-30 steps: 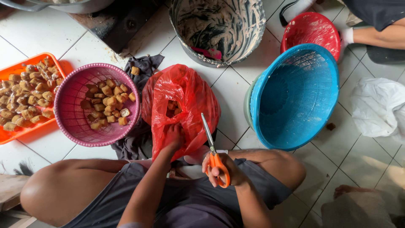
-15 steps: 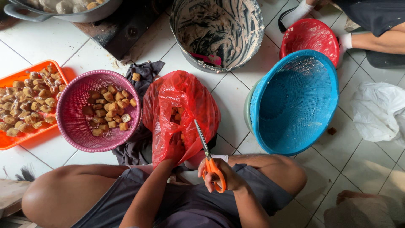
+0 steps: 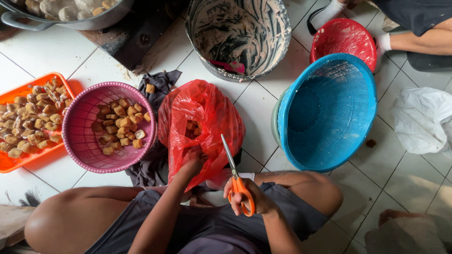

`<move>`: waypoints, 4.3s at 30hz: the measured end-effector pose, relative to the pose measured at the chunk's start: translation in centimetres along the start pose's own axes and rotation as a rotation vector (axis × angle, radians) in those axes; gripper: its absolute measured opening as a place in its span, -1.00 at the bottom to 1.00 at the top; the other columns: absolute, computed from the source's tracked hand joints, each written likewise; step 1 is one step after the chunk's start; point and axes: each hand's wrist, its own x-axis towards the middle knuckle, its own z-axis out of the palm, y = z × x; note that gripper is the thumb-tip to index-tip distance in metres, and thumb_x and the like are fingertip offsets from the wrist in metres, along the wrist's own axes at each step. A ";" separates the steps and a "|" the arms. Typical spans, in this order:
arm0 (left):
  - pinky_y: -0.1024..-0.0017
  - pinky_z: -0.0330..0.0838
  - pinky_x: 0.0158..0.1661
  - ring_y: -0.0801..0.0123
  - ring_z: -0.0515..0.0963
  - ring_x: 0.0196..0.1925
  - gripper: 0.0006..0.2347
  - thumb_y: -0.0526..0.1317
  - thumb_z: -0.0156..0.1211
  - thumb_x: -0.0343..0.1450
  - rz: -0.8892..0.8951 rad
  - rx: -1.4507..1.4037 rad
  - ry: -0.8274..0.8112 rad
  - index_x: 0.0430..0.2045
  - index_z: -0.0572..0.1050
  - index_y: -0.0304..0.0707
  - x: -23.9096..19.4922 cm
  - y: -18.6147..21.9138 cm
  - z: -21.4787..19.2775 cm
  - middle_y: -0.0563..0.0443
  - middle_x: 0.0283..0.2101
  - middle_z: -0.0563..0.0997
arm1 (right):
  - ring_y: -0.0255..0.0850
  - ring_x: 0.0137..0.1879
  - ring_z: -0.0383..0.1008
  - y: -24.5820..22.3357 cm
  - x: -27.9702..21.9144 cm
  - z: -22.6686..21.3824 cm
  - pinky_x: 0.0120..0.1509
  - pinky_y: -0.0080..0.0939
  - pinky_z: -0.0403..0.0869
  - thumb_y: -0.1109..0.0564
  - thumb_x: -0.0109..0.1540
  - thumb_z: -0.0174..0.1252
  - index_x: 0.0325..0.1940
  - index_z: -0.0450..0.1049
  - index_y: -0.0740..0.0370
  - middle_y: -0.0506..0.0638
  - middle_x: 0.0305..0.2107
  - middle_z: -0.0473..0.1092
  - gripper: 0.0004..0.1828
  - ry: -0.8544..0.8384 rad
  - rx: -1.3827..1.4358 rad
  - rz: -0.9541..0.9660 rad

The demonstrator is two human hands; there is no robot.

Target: The person sits on the floor and uses orange-handled scissors to cut small brown food items taken from a red plastic bag. The cut pieces are placed into a pink basket. The person handles the items one at a time, cutting them into smaller pieces.

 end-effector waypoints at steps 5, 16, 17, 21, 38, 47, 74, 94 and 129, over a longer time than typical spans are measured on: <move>0.38 0.50 -0.07 0.30 0.59 -0.07 -0.71 -0.11 0.19 0.52 -0.045 -0.591 -0.135 -0.01 0.52 -0.36 -1.6 7.0 -5.7 -0.03 -0.06 0.59 | -0.34 -0.45 0.36 -0.8 -0.1 0.1 -0.41 -0.41 0.21 -0.55 0.24 0.12 0.00 0.35 0.35 0.04 -0.56 0.45 -0.15 -0.097 -0.076 -0.082; 0.19 0.45 0.14 0.43 0.60 -0.01 -0.70 -0.05 0.04 0.50 -0.044 -1.425 -0.098 -0.02 0.48 -0.25 -5.5 18.9 -11.4 0.10 -0.09 0.60 | -0.32 -0.32 0.32 -1.5 -0.6 0.8 -0.36 -0.39 0.11 -0.73 0.15 0.00 0.11 0.31 0.30 0.03 -0.46 0.49 0.04 -0.305 -0.100 -0.052; 0.20 0.45 0.14 0.42 0.59 -0.02 -0.72 -0.07 0.07 0.52 0.016 -1.396 -0.097 -0.04 0.49 -0.29 -5.8 18.9 -11.4 0.08 -0.10 0.59 | -0.32 -0.30 0.32 -1.5 -0.7 0.9 -0.34 -0.39 0.12 -0.72 0.16 0.01 0.11 0.31 0.31 0.03 -0.47 0.49 0.03 -0.303 -0.099 -0.055; 0.33 0.42 0.11 0.43 0.55 -0.04 -0.80 -0.18 0.17 0.55 0.216 -1.144 -0.128 -0.13 0.54 -0.39 -6.9 18.6 -10.7 0.05 -0.14 0.59 | -0.29 -0.28 0.37 -1.4 -0.4 1.0 -0.27 -0.36 0.17 -0.71 0.16 0.03 0.08 0.30 0.29 0.04 -0.44 0.51 0.00 -0.321 -0.080 -0.040; 0.46 0.43 0.05 0.48 0.56 -0.03 -0.79 -0.23 0.14 0.47 -0.075 -1.232 0.572 -0.05 0.51 -0.22 -8.0 12.0 -15.8 0.10 -0.09 0.60 | -0.29 -0.60 0.38 4.4 -1.4 -2.4 -0.26 -0.25 0.39 -0.25 0.32 0.25 0.11 0.28 0.27 0.10 -0.30 0.43 -0.40 -0.048 -0.048 -0.417; 0.19 0.53 -0.03 0.15 0.65 -0.08 -0.80 -0.24 0.00 0.51 -0.042 -0.348 -0.236 -0.14 0.55 -0.32 -3.1 2.0 -5.9 -0.14 -0.16 0.67 | -0.30 -0.65 0.23 2.5 -1.4 -3.1 -0.49 -0.35 0.22 -0.47 0.23 0.18 -0.13 0.31 0.34 0.00 -0.73 0.32 -0.24 -0.031 -0.031 -0.262; 0.03 0.11 0.34 -0.30 0.24 0.37 -0.36 -0.09 0.15 0.33 -0.082 0.155 -0.068 0.32 0.19 -0.38 -0.3 -3.9 4.3 -0.48 0.34 0.26 | -0.35 -0.66 0.22 0.8 0.2 -1.2 -0.50 -0.38 0.20 -0.48 0.25 0.11 -0.18 0.35 0.32 -0.04 -0.76 0.32 -0.26 -0.048 -0.167 -0.238; 0.29 0.50 -0.27 0.25 0.57 -0.35 -0.76 -0.15 0.11 0.46 -0.120 -0.242 -0.328 -0.25 0.54 -0.42 0.1 3.0 -4.7 -0.13 -0.38 0.60 | -0.31 -0.46 0.45 -0.8 1.7 2.1 -0.35 -0.32 0.43 -0.12 0.29 0.30 -0.09 0.39 0.33 -0.03 -0.55 0.43 -0.55 0.170 -0.160 -0.141; 0.58 0.40 -0.26 0.61 0.47 -0.28 -0.76 -0.08 0.20 0.47 0.051 -0.820 -0.110 -0.12 0.50 -0.21 -8.0 14.6 -6.0 0.17 -0.27 0.55 | -0.38 -0.49 0.43 -0.8 5.3 2.6 -0.41 -0.40 0.40 0.16 0.31 0.21 -0.09 0.39 0.33 -0.05 -0.46 0.45 -0.79 0.710 -0.268 -0.480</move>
